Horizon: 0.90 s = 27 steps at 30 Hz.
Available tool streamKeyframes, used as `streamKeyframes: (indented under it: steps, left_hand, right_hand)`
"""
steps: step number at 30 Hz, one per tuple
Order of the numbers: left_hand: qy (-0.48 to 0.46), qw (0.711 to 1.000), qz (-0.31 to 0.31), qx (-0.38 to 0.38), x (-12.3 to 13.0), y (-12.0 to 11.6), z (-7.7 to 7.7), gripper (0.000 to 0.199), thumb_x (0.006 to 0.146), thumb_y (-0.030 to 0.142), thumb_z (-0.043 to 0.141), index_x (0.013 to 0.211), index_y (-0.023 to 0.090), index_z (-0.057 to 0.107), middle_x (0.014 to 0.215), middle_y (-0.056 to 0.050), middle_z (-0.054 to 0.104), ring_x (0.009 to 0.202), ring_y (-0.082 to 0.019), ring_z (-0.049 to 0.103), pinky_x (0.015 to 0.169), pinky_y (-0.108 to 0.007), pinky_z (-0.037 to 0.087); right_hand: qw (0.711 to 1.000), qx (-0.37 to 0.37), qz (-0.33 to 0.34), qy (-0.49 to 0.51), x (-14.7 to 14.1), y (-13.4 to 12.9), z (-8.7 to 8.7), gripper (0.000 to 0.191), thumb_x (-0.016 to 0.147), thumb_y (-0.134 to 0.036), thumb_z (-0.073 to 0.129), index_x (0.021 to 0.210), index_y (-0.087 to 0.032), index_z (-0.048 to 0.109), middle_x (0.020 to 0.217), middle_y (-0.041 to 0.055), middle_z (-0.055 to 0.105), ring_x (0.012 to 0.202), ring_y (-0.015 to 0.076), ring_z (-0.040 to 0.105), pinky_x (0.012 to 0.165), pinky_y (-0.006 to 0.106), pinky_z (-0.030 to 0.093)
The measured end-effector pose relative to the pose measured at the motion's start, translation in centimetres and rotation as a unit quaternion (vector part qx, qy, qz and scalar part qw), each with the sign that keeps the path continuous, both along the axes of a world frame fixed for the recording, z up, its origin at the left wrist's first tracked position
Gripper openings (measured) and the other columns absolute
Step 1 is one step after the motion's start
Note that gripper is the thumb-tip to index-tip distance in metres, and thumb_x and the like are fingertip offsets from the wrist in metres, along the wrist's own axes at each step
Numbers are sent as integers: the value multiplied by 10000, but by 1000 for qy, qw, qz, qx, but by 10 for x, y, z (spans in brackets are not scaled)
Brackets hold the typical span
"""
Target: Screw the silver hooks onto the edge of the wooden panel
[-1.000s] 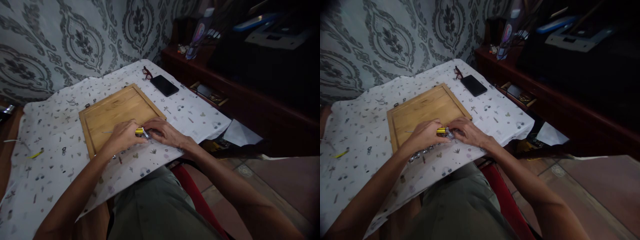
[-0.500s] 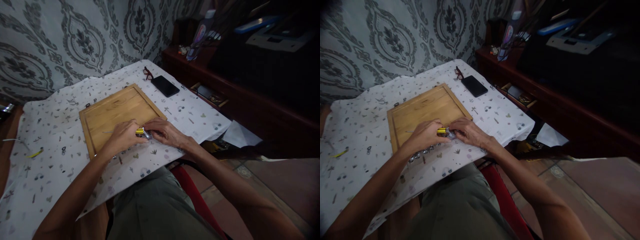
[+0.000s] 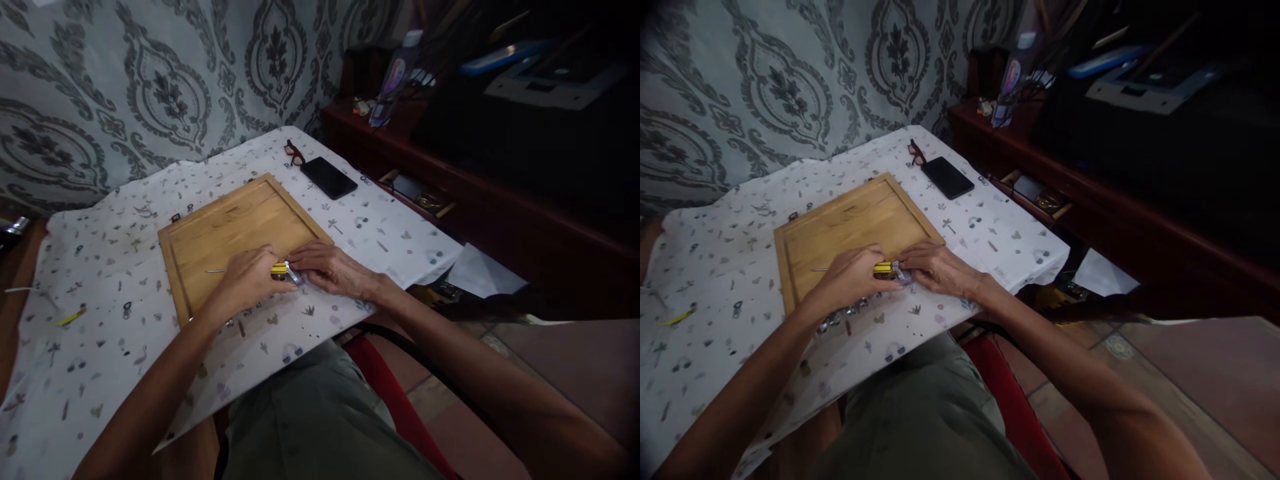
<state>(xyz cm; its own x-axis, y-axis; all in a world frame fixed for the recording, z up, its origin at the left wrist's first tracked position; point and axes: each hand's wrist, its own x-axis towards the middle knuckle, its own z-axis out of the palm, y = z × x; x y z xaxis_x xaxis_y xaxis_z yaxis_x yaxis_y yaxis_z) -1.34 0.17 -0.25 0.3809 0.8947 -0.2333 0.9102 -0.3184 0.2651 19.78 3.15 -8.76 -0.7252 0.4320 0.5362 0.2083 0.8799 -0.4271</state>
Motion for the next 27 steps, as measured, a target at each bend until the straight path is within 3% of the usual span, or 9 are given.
streamKeyframes:
  steps: [16,18,21,24,27]
  left_hand:
    - [-4,1000,-16,4,-3,2,-1,398,834,592,663,795,196,672,933,-47,684,855,-251,638,663,-341,366]
    - [-18,999,-21,26,-9,3,5,394,872,573,622,759,198,660,910,-45,686,840,-245,631,659,-339,363]
    - [-97,990,14,103,-19,1,27,338,946,480,557,790,201,667,801,-29,652,751,-212,593,640,-333,356]
    - [-291,934,51,201,-21,-3,55,267,976,444,554,1005,218,692,697,8,531,620,-160,484,606,-322,360]
    - [-487,820,50,298,-8,-6,74,205,985,425,569,1033,249,661,774,4,517,643,-141,480,595,-308,379]
  right_hand:
    - [997,59,-3,-51,-1,-1,5,338,970,-149,438,1171,-138,709,1233,140,745,1160,264,672,990,478,554]
    - [997,63,-8,-51,-1,-1,3,342,970,-154,439,1183,-156,707,1227,132,750,1160,260,673,989,479,551]
    - [996,67,-10,-50,-1,0,0,335,967,-161,448,1185,-166,702,1225,119,752,1164,263,675,987,495,553]
    - [997,76,-8,-31,-1,0,-1,312,951,-158,466,1151,-148,704,1199,123,760,1147,272,686,961,494,571]
    - [996,80,-13,-27,-2,0,-2,302,909,-131,490,1117,-148,709,1173,130,764,1117,272,703,938,487,585]
